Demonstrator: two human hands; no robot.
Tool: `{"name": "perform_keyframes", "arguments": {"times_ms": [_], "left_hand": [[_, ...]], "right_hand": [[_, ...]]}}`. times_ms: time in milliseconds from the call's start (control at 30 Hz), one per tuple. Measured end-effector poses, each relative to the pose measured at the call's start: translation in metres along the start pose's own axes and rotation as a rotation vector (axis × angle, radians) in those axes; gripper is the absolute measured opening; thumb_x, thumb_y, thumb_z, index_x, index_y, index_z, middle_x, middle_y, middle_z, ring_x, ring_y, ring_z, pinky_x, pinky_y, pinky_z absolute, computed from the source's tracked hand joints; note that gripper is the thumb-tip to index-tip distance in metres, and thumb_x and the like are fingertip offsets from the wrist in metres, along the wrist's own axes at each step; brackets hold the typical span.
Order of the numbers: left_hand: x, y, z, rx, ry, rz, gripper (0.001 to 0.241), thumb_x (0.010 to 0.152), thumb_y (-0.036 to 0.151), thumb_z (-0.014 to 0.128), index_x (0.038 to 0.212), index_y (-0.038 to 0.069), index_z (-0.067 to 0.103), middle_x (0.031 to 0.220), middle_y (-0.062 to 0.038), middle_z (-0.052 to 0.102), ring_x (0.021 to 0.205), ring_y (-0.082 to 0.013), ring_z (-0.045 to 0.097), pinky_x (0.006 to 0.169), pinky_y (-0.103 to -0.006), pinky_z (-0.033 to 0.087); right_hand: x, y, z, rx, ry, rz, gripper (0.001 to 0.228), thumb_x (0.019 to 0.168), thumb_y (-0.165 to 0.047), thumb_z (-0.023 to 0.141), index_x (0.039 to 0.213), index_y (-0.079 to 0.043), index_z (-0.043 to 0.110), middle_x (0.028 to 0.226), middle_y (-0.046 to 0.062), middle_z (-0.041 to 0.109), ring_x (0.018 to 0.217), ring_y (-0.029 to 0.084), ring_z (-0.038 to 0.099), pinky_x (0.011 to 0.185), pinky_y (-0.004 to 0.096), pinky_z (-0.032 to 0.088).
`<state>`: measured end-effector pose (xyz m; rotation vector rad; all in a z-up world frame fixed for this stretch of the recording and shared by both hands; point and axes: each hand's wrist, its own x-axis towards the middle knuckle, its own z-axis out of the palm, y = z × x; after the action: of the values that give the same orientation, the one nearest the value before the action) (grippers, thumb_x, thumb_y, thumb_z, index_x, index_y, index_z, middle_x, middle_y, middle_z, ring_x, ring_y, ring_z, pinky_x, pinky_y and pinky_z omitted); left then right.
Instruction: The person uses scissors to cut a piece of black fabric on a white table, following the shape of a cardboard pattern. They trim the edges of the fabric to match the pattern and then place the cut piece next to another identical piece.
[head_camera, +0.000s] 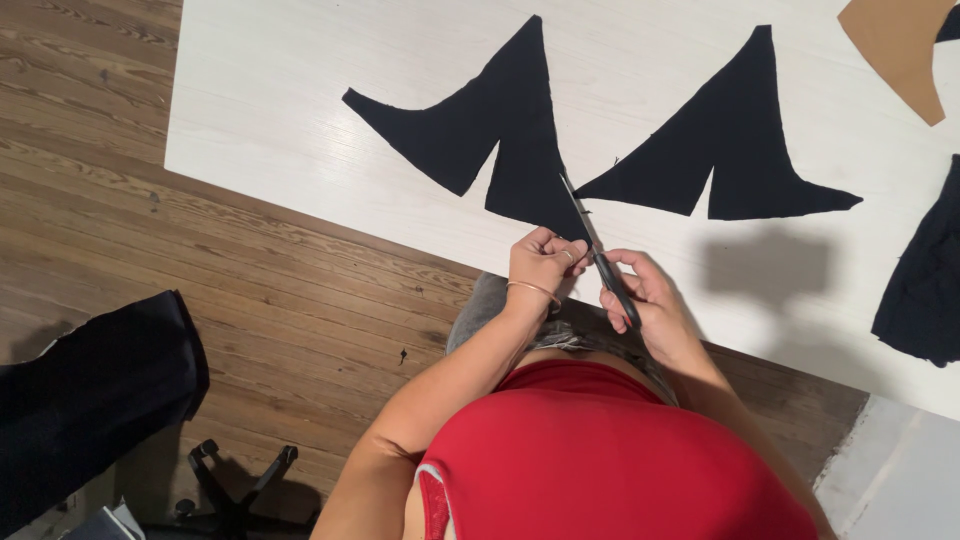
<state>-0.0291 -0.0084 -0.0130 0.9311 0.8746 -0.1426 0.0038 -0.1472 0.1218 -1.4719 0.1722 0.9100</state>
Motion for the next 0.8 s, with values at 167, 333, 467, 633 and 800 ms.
{"name": "perform_keyframes", "arguments": {"times_ms": [167, 333, 467, 633, 800], "left_hand": [[-0.007, 0.009, 0.001, 0.004, -0.002, -0.011, 0.016, 0.084, 0.006, 0.078, 0.083, 0.003, 0.062, 0.063, -0.012, 0.07, 0.052, -0.011, 0.065, 0.053, -0.0192, 0.056], [-0.014, 0.018, 0.0, 0.006, -0.007, -0.004, 0.017, 0.084, 0.003, 0.077, 0.083, 0.004, 0.061, 0.062, -0.013, 0.069, 0.051, -0.0119, 0.064, 0.052, -0.0199, 0.055], [-0.018, 0.023, -0.002, 0.016, -0.021, -0.018, 0.018, 0.083, 0.002, 0.077, 0.082, 0.003, 0.059, 0.062, -0.014, 0.069, 0.051, -0.0122, 0.064, 0.05, -0.021, 0.055], [-0.024, 0.032, -0.003, 0.031, -0.034, -0.052, 0.017, 0.084, 0.004, 0.077, 0.083, 0.003, 0.06, 0.064, -0.014, 0.07, 0.051, -0.0121, 0.066, 0.049, -0.0205, 0.056], [-0.031, 0.039, -0.004, 0.049, -0.059, -0.075, 0.017, 0.086, 0.004, 0.075, 0.085, 0.002, 0.059, 0.067, -0.015, 0.071, 0.053, -0.0126, 0.067, 0.047, -0.0211, 0.057]], "right_hand": [[0.0, 0.015, -0.002, 0.007, 0.025, -0.013, 0.054, 0.082, -0.007, 0.073, 0.132, -0.003, 0.053, 0.071, 0.012, 0.055, 0.044, 0.016, 0.052, 0.042, 0.027, 0.044], [0.001, 0.016, 0.003, 0.023, 0.038, -0.016, 0.053, 0.083, -0.006, 0.072, 0.131, -0.004, 0.053, 0.071, 0.01, 0.055, 0.043, 0.015, 0.052, 0.04, 0.026, 0.044], [0.002, -0.001, 0.015, -0.003, 0.06, -0.028, 0.054, 0.082, -0.009, 0.074, 0.131, -0.003, 0.054, 0.07, 0.011, 0.056, 0.044, 0.015, 0.053, 0.041, 0.027, 0.044], [0.007, 0.015, 0.01, -0.065, 0.094, -0.037, 0.055, 0.08, -0.008, 0.076, 0.13, -0.003, 0.055, 0.069, 0.012, 0.058, 0.045, 0.016, 0.054, 0.041, 0.026, 0.044], [0.005, 0.032, 0.005, -0.12, 0.132, -0.069, 0.055, 0.081, -0.002, 0.077, 0.131, -0.002, 0.056, 0.064, 0.012, 0.058, 0.043, 0.017, 0.056, 0.039, 0.024, 0.044]]}}
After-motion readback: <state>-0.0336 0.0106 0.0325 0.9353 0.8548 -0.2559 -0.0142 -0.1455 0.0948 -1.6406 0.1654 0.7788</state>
